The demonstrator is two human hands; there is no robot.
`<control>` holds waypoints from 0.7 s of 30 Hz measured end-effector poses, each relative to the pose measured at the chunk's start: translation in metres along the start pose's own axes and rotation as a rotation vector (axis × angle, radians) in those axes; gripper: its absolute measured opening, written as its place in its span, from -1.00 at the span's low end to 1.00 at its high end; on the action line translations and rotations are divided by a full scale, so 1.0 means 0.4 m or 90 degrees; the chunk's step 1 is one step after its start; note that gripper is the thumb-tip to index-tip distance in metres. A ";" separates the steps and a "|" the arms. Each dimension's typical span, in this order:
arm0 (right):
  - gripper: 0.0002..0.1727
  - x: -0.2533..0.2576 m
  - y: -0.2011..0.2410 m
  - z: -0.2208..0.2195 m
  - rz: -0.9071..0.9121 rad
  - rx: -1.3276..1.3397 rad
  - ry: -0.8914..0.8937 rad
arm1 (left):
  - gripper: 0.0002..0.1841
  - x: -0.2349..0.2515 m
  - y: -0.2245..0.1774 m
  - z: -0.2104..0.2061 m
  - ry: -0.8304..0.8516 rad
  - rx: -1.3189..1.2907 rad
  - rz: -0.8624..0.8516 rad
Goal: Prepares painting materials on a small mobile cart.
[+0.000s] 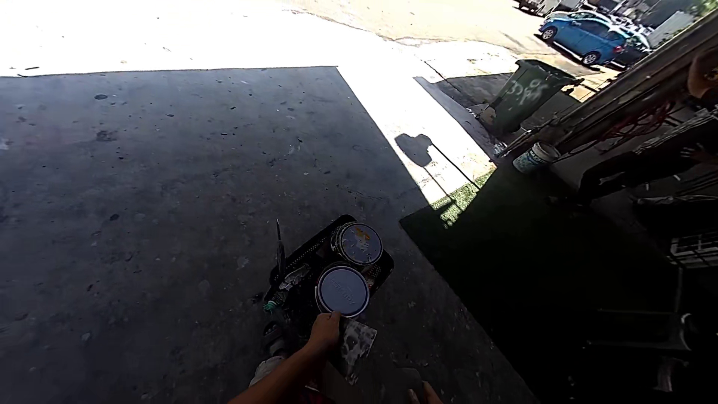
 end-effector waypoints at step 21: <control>-0.65 0.241 0.580 -0.272 0.164 -0.433 0.219 | -0.48 -0.180 0.066 0.481 -0.157 -0.127 -0.129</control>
Point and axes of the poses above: each hand's wrist, its own x-axis towards the middle knuckle, its own z-axis out of the back of the hand, y = z × x, the point moved 9 cm from there along x, towards the middle knuckle, and after that the axes turned 8 degrees about x, right-handed, at the moved point
